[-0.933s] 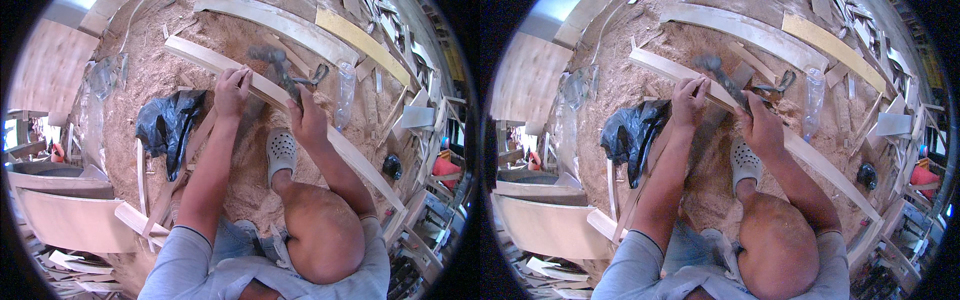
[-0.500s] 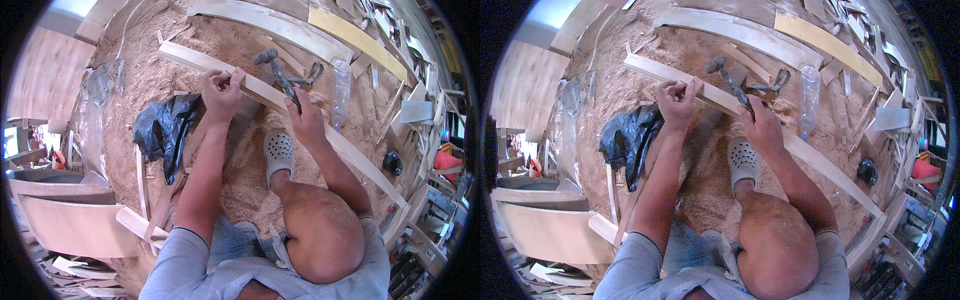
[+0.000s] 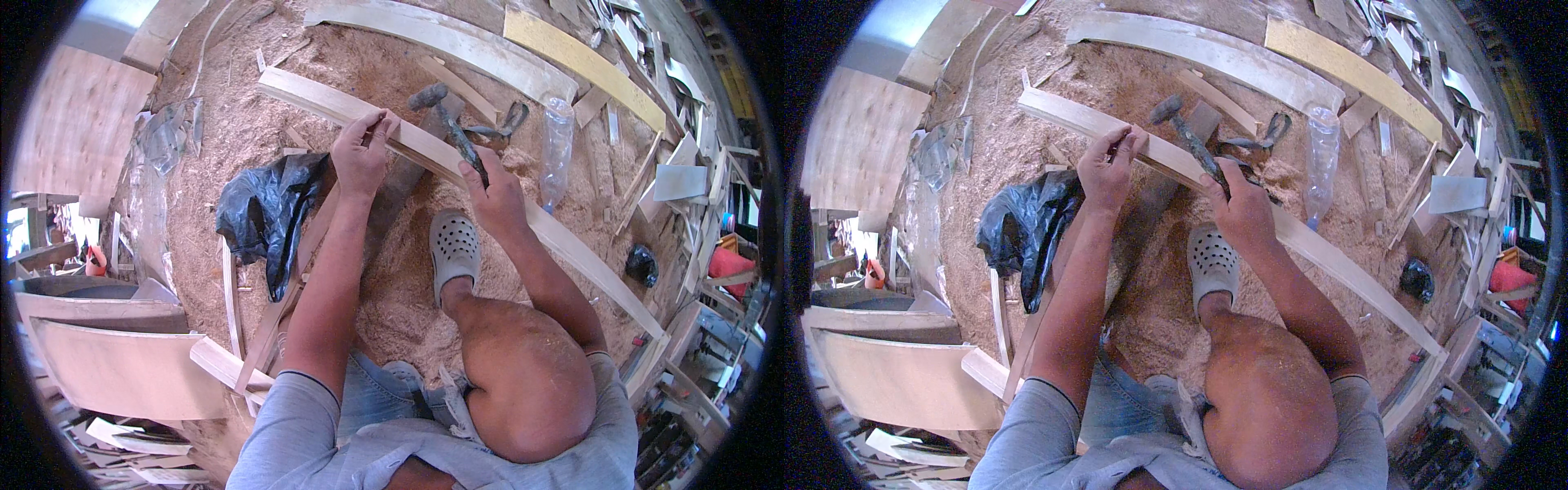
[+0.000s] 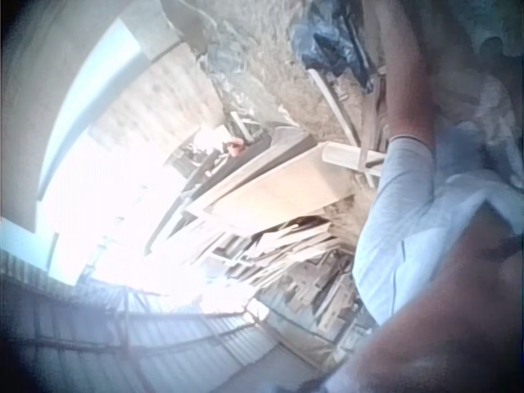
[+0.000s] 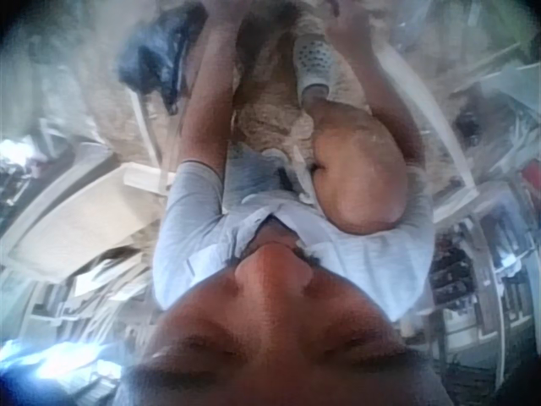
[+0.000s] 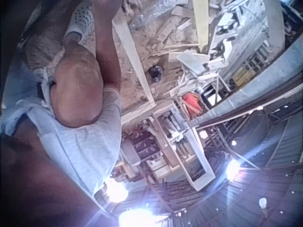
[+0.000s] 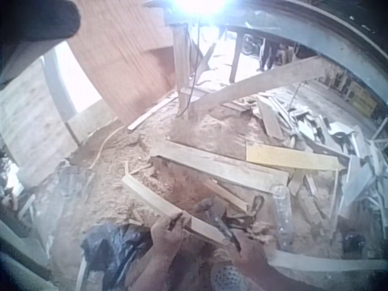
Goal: The person constructs a wooden frame by positioning wooden boards together and hammering nails into the wood.
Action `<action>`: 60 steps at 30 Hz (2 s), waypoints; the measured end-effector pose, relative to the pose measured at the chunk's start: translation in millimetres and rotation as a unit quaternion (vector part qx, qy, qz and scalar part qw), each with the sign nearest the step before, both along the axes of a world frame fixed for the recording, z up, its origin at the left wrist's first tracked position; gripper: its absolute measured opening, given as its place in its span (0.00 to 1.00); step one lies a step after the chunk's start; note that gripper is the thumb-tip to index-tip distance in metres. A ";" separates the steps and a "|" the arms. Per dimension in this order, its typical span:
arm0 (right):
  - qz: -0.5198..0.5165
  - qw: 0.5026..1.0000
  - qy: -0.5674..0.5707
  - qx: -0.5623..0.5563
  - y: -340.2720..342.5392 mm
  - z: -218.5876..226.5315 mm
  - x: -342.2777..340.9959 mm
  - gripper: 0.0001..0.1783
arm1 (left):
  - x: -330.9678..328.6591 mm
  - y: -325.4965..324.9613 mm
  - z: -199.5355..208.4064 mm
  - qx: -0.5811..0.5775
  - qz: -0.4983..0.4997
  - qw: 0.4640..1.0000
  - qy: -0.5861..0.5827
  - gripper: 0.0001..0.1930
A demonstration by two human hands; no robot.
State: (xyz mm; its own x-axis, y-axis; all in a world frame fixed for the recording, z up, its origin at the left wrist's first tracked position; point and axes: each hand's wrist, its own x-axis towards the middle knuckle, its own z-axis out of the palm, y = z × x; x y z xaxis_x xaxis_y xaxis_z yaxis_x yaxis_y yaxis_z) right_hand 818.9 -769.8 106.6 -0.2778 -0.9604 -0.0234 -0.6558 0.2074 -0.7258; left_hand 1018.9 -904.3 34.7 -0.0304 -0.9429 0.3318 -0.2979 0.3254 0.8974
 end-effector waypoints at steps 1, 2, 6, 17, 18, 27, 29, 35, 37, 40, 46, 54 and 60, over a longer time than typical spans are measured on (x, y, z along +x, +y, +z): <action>0.001 1.000 0.000 -0.003 0.1 -0.4 0.2 0.22 | -1.5 0.2 -0.2 0.037 0.009 0.999 0.030 0.08; 0.001 1.000 0.000 -0.003 0.0 -1.0 0.2 0.22 | -2.4 0.8 -0.4 0.037 0.009 0.999 0.030 0.08; 0.007 1.000 0.009 -0.018 0.7 -2.7 -1.3 0.21 | -5.9 4.5 -0.5 0.030 0.028 0.999 0.032 0.09; 0.012 1.000 0.015 -0.013 2.6 -2.6 1.4 0.20 | -6.5 4.8 -0.9 -0.010 0.043 0.999 0.011 0.09; 0.015 1.000 0.015 -0.023 2.4 -3.2 1.5 0.20 | -6.4 4.8 -0.7 -0.002 0.039 0.999 0.014 0.09; 0.035 0.998 0.042 -0.032 -7.5 9.5 10.9 0.21 | -8.2 5.5 0.9 -0.015 0.031 0.999 -0.033 0.13; 0.044 0.996 0.055 -0.052 -8.9 11.3 14.2 0.21 | -10.1 6.9 0.7 -0.011 0.039 0.999 -0.019 0.14; 0.077 0.986 0.142 -0.027 -10.6 6.2 15.4 0.21 | -8.7 8.7 5.0 0.028 0.040 0.998 -0.044 0.16; 0.060 0.989 0.120 -0.063 -10.1 17.7 18.2 0.21 | -11.4 7.9 5.1 0.017 0.038 0.999 0.003 0.16; 0.052 0.985 0.064 -0.154 -11.2 34.0 24.3 0.20 | -9.3 7.8 6.0 0.039 0.044 0.998 -0.006 0.16; 0.084 0.983 0.164 0.012 -10.6 7.5 15.3 0.20 | -7.5 8.7 -0.2 0.019 0.035 0.998 -0.050 0.15; 0.069 0.978 0.131 -0.149 -10.0 0.5 7.6 0.19 | -10.6 7.1 1.0 0.029 0.038 0.998 -0.045 0.18; 0.081 0.990 0.056 -0.099 -7.2 31.3 24.6 0.19 | -6.3 7.0 4.0 0.058 0.035 0.998 0.010 0.22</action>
